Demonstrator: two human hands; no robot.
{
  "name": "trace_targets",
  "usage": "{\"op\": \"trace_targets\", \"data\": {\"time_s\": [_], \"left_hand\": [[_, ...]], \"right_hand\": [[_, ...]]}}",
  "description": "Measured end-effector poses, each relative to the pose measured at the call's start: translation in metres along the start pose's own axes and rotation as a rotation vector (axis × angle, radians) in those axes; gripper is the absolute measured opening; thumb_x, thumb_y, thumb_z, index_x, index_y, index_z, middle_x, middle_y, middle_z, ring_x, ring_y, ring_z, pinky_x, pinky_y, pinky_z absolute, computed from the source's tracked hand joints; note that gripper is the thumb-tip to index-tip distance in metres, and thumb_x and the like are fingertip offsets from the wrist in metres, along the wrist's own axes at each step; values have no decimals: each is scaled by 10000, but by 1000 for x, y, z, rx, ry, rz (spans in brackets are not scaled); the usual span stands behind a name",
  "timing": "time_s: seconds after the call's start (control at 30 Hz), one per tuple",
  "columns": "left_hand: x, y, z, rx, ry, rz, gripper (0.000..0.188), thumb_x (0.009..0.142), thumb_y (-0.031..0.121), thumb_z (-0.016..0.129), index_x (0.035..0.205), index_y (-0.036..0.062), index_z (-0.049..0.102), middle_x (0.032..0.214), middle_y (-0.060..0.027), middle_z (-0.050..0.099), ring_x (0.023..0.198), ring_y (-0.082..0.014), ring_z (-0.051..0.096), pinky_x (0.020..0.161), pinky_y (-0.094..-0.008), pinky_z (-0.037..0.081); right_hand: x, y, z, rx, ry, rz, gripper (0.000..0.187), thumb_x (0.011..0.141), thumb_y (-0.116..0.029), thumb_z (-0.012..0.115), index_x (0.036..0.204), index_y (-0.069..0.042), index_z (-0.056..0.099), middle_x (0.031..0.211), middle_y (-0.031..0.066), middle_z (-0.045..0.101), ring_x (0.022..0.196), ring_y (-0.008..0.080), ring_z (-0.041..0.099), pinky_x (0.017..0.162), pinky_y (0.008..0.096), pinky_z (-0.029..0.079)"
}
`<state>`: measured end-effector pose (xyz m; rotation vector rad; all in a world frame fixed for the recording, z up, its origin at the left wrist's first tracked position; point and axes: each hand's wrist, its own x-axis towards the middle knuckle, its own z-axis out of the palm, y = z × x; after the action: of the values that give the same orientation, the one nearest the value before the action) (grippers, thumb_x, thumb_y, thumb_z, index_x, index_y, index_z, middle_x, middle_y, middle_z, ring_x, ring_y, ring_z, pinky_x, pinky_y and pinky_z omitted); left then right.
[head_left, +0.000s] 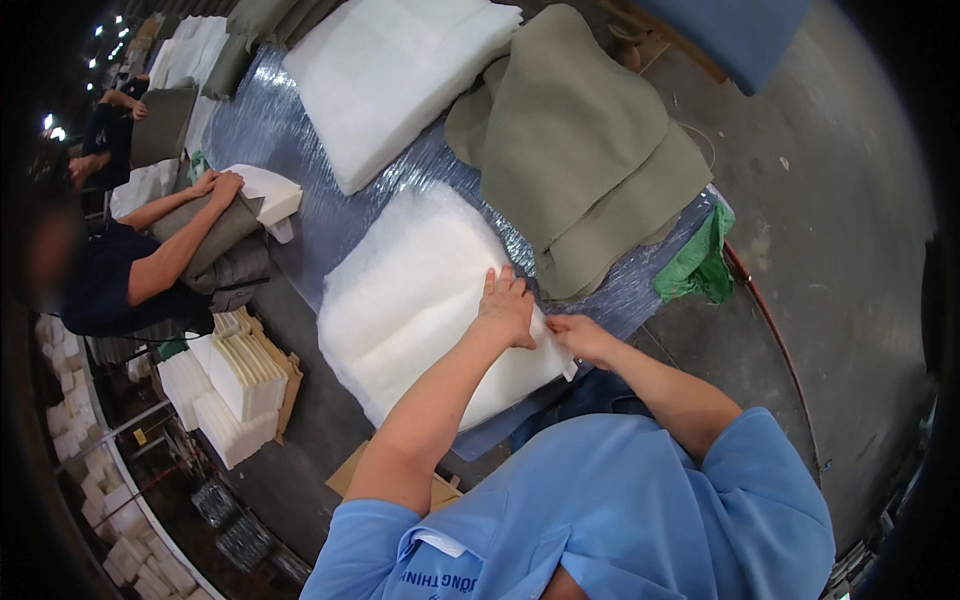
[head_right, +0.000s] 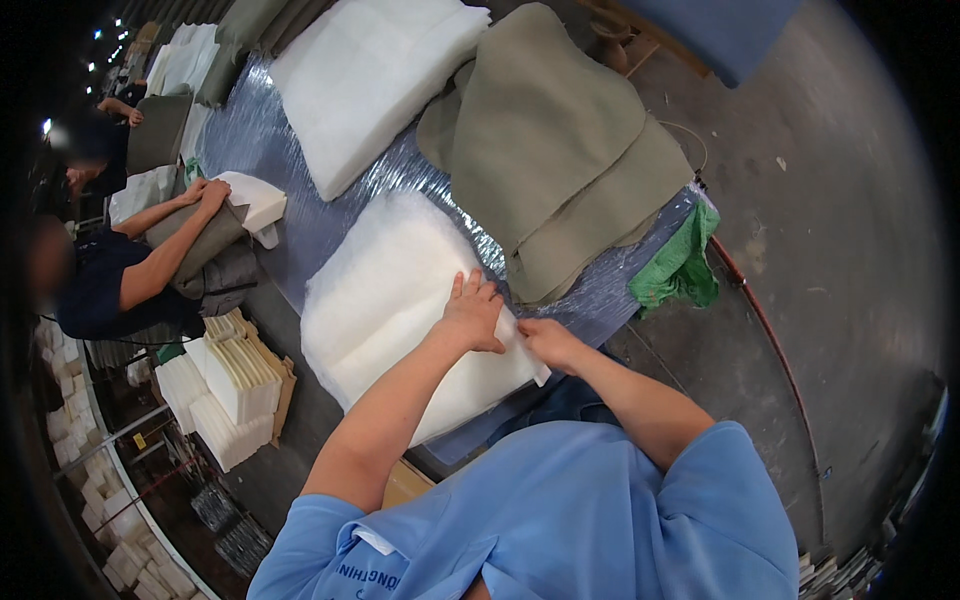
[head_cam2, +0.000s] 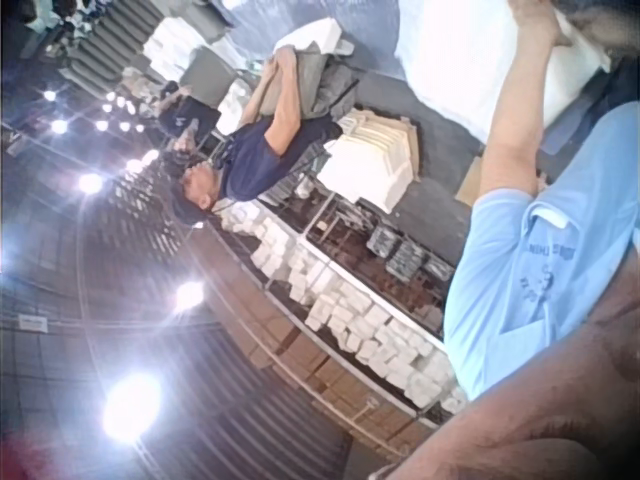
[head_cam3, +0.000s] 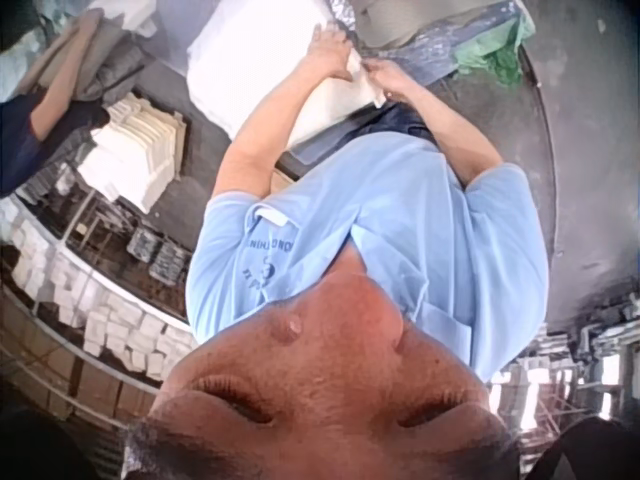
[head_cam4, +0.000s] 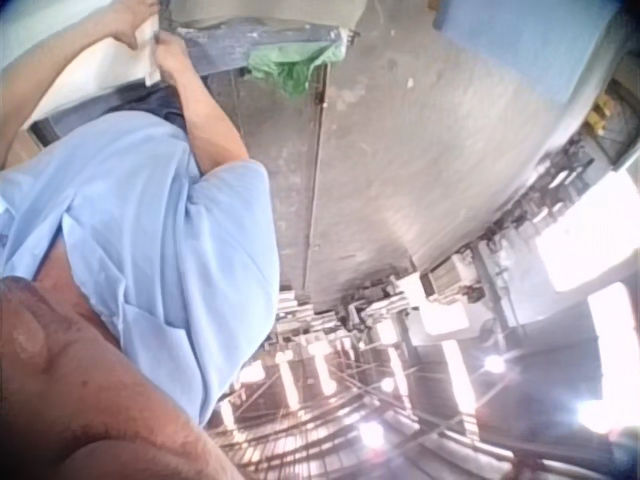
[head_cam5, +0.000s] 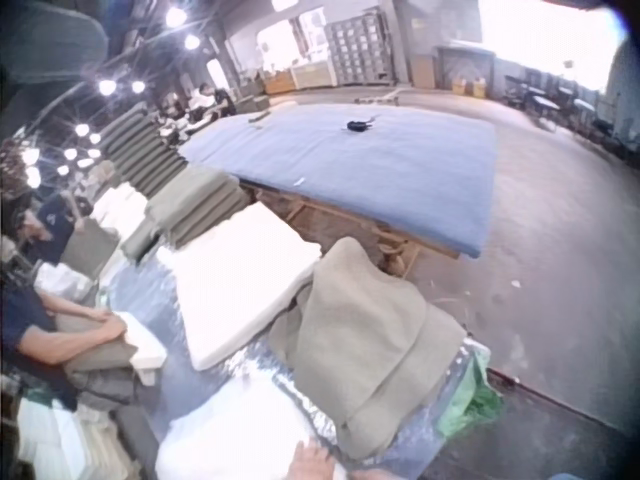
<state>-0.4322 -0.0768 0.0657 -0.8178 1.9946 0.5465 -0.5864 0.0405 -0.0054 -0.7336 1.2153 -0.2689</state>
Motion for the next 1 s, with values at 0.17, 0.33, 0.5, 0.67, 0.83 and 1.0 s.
{"op": "trace_targets", "data": {"time_s": [0.17, 0.33, 0.5, 0.67, 0.83, 1.0], "left_hand": [[0, 2, 1, 56, -5, -14, 1038, 722, 534, 884, 1564, 92, 468, 1691, -134, 332, 1615, -418, 119, 1305, -598, 82], [0, 6, -6, 80, -41, -8, 1020, 715, 401, 912, 1572, 98, 451, 1697, -118, 315, 1623, -397, 113, 1308, -581, 82], [-1, 6, 4, 138, 12, -34, 1051, 681, 448, 938, 1559, 117, 465, 1675, -120, 351, 1613, -404, 148, 1299, -597, 118], [10, -4, -24, 153, -12, -6, 817, 838, 540, 804, 1487, 109, 559, 1575, -141, 500, 1536, -388, 341, 1272, -616, 182], [34, -65, -34, 131, 213, 22, 496, 1067, 471, 499, 1255, 82, 742, 1368, -153, 667, 1357, -341, 557, 1262, -580, 235], [62, -98, -37, 44, 366, 86, 474, 1082, 406, 474, 1059, 72, 810, 1132, -161, 750, 1207, -348, 615, 1197, -498, 352]], "right_hand": [[-20, 12, -7, -87, 108, -43, 562, 980, -66, 582, 1529, 22, 504, 1498, 171, 611, 1383, 257, 576, 1143, 333, 433], [-16, 33, 13, -339, 102, -137, 613, 973, -300, 611, 1514, -25, 524, 1388, 267, 637, 1292, 405, 613, 1090, 454, 484], [-31, -10, 12, -372, 37, -40, 703, 963, -409, 673, 1505, 7, 509, 1440, 284, 594, 1307, 410, 609, 1101, 433, 483], [-19, 11, 36, -465, 179, -220, 762, 920, -396, 736, 1447, 89, 476, 1412, 314, 588, 1291, 463, 593, 1111, 467, 471], [-20, 4, 26, -440, 112, -185, 744, 910, -390, 746, 1420, 95, 505, 1395, 301, 604, 1279, 440, 606, 1095, 465, 482], [-20, -6, 16, -411, 66, -163, 710, 914, -386, 743, 1392, 97, 536, 1389, 300, 609, 1269, 437, 613, 1085, 469, 486]]}}
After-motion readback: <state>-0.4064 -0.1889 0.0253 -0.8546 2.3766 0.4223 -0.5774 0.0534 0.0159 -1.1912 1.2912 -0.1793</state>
